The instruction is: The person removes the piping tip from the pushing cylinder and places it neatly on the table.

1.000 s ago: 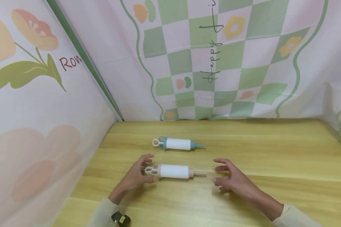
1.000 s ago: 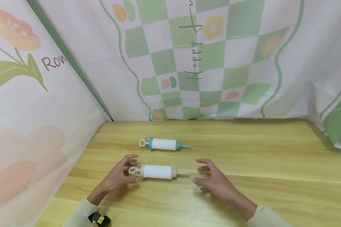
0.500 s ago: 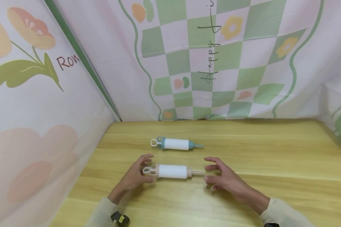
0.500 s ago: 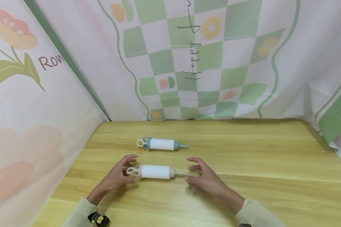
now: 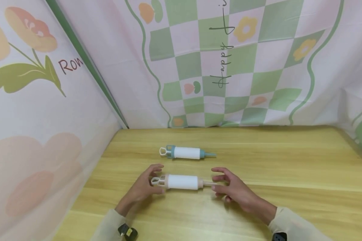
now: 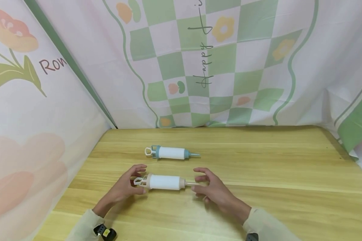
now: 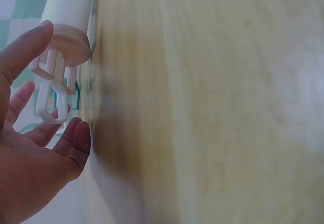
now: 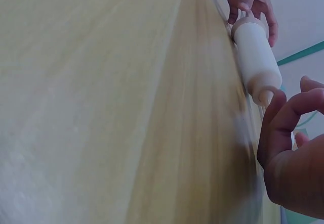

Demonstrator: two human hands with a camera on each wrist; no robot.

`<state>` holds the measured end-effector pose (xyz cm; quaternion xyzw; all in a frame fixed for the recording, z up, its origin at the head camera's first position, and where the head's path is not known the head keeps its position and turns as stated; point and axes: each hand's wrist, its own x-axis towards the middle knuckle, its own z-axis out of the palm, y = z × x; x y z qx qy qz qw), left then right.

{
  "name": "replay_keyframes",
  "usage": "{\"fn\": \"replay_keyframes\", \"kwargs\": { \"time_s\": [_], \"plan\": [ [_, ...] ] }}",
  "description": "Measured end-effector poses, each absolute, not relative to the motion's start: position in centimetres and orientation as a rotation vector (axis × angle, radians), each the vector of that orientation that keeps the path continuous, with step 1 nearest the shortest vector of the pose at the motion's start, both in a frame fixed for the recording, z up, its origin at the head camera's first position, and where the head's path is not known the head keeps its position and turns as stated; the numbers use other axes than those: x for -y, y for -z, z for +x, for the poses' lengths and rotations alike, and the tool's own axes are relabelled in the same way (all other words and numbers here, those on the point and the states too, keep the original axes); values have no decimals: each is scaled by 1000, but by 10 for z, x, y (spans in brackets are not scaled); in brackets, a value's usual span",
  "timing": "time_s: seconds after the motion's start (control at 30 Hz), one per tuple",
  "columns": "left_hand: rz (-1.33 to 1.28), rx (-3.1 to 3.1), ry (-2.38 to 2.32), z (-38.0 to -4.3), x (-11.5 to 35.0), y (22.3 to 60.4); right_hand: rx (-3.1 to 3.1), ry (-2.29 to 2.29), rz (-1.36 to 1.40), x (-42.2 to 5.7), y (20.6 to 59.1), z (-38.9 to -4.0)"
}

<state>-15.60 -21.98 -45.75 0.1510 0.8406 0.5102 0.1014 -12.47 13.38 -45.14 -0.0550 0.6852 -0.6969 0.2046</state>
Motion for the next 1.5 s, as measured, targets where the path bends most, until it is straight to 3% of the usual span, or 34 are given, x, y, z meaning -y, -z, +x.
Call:
{"fn": "replay_keyframes", "kwargs": {
  "time_s": [1.5],
  "plan": [
    [489,-2442,-1544,-161,220,466,-1999,1997,-59,-98,463,-127]
  ]
}}
